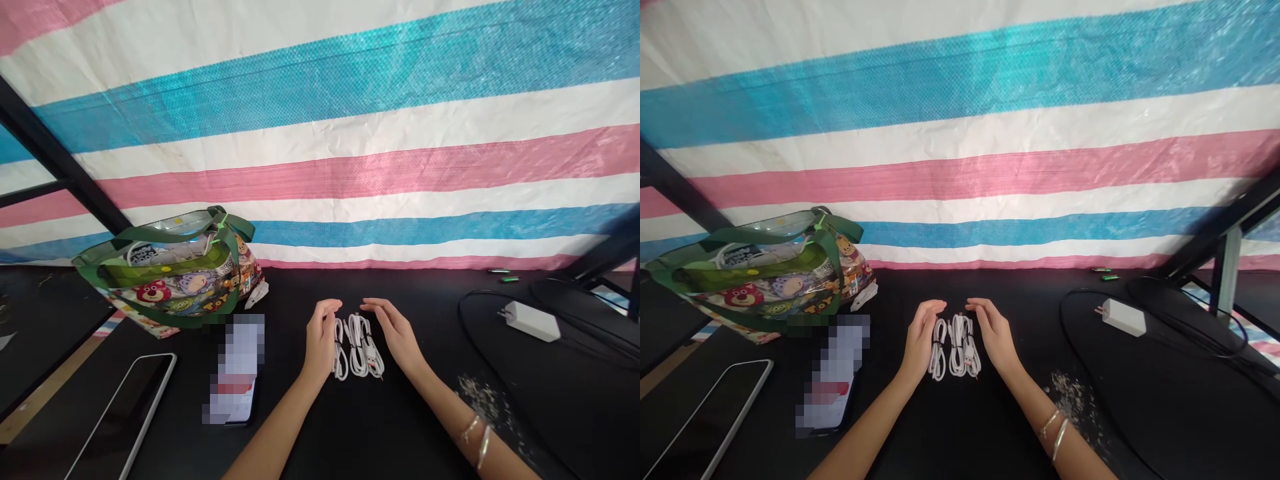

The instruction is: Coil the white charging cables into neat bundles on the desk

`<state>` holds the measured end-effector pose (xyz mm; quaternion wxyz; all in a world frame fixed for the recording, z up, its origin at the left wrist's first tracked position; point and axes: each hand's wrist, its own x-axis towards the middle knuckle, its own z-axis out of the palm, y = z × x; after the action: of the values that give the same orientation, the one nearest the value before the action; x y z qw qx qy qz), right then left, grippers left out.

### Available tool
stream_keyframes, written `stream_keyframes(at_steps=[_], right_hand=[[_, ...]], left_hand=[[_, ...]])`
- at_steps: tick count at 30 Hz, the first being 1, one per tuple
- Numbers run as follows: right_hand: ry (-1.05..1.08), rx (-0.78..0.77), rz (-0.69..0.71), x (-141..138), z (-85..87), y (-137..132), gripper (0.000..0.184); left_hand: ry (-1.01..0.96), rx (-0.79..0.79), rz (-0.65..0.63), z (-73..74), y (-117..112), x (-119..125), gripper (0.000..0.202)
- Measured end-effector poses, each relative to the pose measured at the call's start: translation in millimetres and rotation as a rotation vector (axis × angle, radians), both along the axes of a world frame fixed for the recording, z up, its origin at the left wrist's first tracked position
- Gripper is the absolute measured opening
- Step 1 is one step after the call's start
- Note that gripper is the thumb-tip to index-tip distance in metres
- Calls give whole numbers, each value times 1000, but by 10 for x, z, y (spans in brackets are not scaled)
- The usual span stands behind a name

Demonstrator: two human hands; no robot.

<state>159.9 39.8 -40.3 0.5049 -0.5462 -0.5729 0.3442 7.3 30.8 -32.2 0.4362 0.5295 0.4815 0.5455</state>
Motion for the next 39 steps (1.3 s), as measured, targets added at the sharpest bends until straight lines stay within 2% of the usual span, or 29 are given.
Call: stream_keyframes(at_steps=[16, 19, 22, 23, 25, 27, 28, 30, 33, 35, 39], right_hand=[[-33, 14, 42, 4, 19, -2, 32], [-29, 15, 37, 9, 6, 4, 33], [-8, 11, 39, 18, -15, 19, 35], [0, 6, 41, 20, -22, 25, 36], [11, -2, 55, 23, -37, 37, 38], [21, 1, 65, 23, -48, 43, 39], [25, 2, 67, 23, -52, 43, 40], [28, -1, 66, 26, -51, 39, 40], [20, -7, 78, 44, -31, 29, 39], [7, -4, 121, 62, -8, 23, 37], [-93, 9, 239, 92, 36, 10, 30]], left_hand=[[41, 29, 34, -55, 28, -24, 19], [89, 121, 121, -17, 9, -43, 19], [203, 353, 151, 131, -120, -8, 19], [229, 457, 98, 187, -195, 37, 20], [271, 608, -103, 264, -375, 186, 24], [370, 745, -412, 254, -560, 398, 30], [441, 847, -508, 216, -640, 513, 32], [635, 999, -555, 110, -751, 728, 35], [848, 1022, -595, 1, -790, 930, 35], [940, 992, -642, 13, -760, 967, 33], [1040, 983, -717, 144, -705, 921, 31]])
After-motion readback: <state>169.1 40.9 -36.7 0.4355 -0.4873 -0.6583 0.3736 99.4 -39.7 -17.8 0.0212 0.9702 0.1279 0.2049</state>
